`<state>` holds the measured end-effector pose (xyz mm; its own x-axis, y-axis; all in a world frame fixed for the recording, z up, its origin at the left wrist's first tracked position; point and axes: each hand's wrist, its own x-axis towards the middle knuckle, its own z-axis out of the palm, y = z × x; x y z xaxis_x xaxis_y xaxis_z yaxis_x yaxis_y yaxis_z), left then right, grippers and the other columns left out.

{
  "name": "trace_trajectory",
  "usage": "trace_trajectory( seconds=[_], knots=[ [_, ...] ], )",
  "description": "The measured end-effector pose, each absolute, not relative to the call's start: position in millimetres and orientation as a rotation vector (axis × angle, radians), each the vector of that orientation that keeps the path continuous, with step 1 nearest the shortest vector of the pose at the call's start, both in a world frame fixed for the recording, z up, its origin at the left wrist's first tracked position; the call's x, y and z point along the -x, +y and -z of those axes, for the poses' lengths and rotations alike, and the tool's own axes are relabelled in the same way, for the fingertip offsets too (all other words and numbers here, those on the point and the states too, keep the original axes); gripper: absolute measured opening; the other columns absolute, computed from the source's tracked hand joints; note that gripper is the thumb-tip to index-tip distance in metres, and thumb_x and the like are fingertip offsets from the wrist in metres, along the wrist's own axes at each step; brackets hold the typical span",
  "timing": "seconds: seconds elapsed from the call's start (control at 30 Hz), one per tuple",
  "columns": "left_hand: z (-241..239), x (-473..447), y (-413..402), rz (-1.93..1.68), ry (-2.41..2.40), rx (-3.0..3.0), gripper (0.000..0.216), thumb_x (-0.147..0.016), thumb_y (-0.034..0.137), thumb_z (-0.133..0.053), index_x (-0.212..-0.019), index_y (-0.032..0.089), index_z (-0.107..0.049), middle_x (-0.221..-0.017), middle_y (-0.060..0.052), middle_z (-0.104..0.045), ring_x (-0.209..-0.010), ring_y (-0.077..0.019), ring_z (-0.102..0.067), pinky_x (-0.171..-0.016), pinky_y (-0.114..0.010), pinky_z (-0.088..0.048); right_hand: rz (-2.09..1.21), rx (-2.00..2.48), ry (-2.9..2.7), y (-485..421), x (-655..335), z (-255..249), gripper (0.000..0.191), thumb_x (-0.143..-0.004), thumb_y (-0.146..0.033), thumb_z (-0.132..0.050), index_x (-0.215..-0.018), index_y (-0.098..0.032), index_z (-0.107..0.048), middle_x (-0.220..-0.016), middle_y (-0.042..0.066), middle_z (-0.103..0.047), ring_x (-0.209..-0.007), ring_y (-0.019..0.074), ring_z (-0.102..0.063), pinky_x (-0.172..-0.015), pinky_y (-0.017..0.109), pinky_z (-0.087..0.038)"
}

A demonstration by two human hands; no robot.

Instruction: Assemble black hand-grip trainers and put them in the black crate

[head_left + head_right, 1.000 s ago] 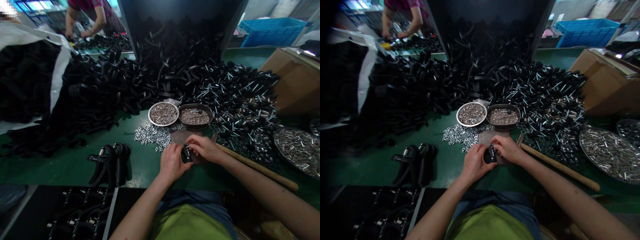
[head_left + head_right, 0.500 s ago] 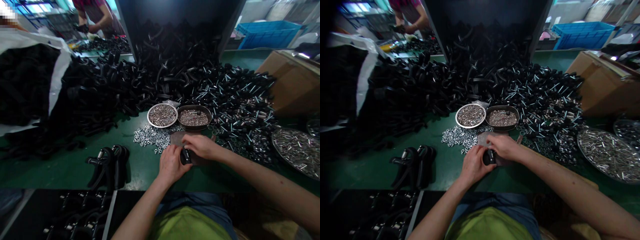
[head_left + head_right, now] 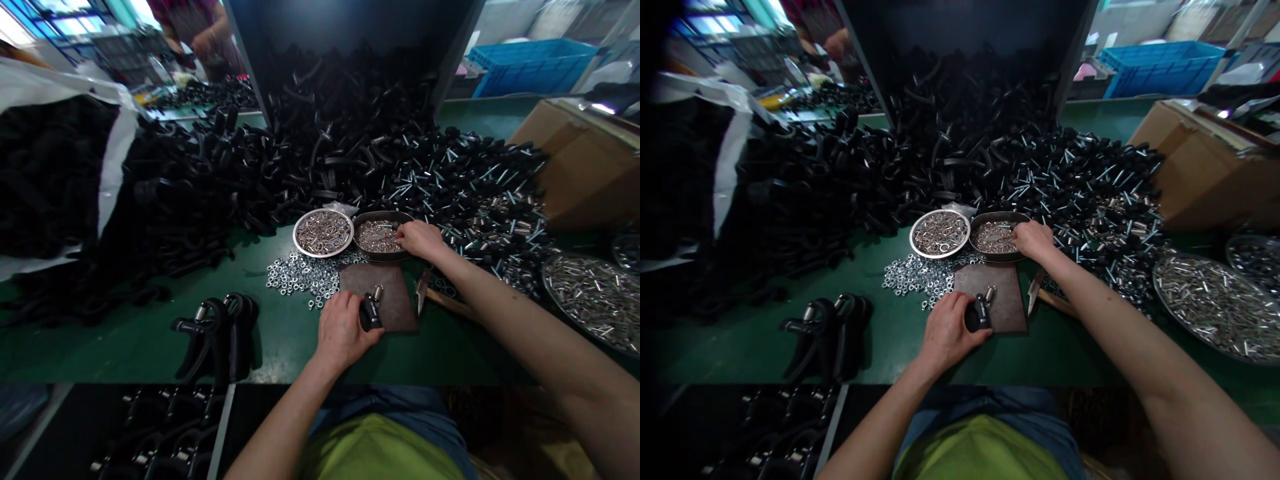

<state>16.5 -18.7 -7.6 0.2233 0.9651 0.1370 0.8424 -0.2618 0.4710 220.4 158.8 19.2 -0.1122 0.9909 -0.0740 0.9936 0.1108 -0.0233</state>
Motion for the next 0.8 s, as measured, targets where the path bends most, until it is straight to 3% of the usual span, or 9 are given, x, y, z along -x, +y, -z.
trace_trajectory(
  seconds=[0.17,0.3,0.43,0.5,0.57,0.67,0.8],
  knots=[
    [6,-16,-21,-0.611,1.598,-2.248,0.062,-0.069,0.04,-0.07,-0.125,0.026,-0.048,-0.104,-0.006,-0.056,-0.096,-0.0243,-0.051,-0.085,-0.039,-0.043,0.028,-2.211,2.415,147,-220,-25,0.031,-0.082,-0.027,-0.043,-0.093,-0.017,-0.07,-0.088,0.013,-0.069,-0.089,0.0256,-0.061,-0.078,0.036,-0.039],
    [7,-15,-19,-0.688,1.543,-2.138,0.057,-0.07,0.039,-0.069,-0.124,0.026,-0.054,-0.104,-0.007,-0.058,-0.097,-0.0242,-0.052,-0.087,-0.04,-0.043,0.182,-2.359,2.585,125,-223,-32,0.028,-0.081,-0.025,-0.043,-0.092,-0.018,-0.067,-0.086,0.007,-0.07,-0.081,0.0202,-0.062,-0.072,0.03,-0.042],
    [-1,-11,-13,-0.958,1.509,-1.402,0.058,-0.064,0.04,-0.075,-0.118,0.023,-0.06,-0.103,-0.006,-0.062,-0.098,-0.0227,-0.056,-0.091,-0.038,-0.044,1.222,-2.449,2.809,83,-220,-38,0.017,-0.078,-0.024,-0.052,-0.091,-0.018,-0.06,-0.078,0.003,-0.07,-0.065,0.0153,-0.061,-0.064,0.028,-0.045],
    [-8,-9,-11,-1.033,1.33,-0.89,0.055,-0.067,0.042,-0.072,-0.117,0.021,-0.061,-0.098,-0.005,-0.064,-0.089,-0.0194,-0.059,-0.084,-0.035,-0.049,1.718,-2.254,2.757,59,-212,-39,0.015,-0.079,-0.028,-0.055,-0.091,-0.018,-0.056,-0.079,0.003,-0.07,-0.062,0.0142,-0.061,-0.065,0.029,-0.047],
    [-14,-7,-10,-1.049,1.113,-0.468,0.048,-0.073,0.044,-0.066,-0.114,0.02,-0.061,-0.089,-0.004,-0.064,-0.077,-0.0153,-0.061,-0.072,-0.032,-0.053,1.988,-2.052,2.679,39,-201,-39,0.014,-0.08,-0.031,-0.057,-0.086,-0.018,-0.057,-0.079,0.004,-0.07,-0.065,0.0147,-0.062,-0.065,0.03,-0.047],
    [-19,-6,-12,-1.027,0.929,-0.124,0.036,-0.076,0.043,-0.063,-0.102,0.018,-0.063,-0.079,-0.002,-0.063,-0.066,-0.0114,-0.061,-0.063,-0.028,-0.056,1.963,-1.929,2.742,23,-187,-36,0.009,-0.077,-0.027,-0.061,-0.079,-0.019,-0.062,-0.08,0.003,-0.068,-0.075,0.0162,-0.062,-0.07,0.03,-0.047],
    [-21,-7,-15,-0.999,0.84,-0.04,0.032,-0.078,0.041,-0.064,-0.093,0.014,-0.063,-0.075,-0.003,-0.064,-0.061,-0.0101,-0.061,-0.062,-0.026,-0.057,1.754,-1.853,2.967,23,-178,-30,0.004,-0.076,-0.022,-0.064,-0.074,-0.019,-0.064,-0.079,0.002,-0.064,-0.078,0.0164,-0.059,-0.073,0.031,-0.045]
  ],
)
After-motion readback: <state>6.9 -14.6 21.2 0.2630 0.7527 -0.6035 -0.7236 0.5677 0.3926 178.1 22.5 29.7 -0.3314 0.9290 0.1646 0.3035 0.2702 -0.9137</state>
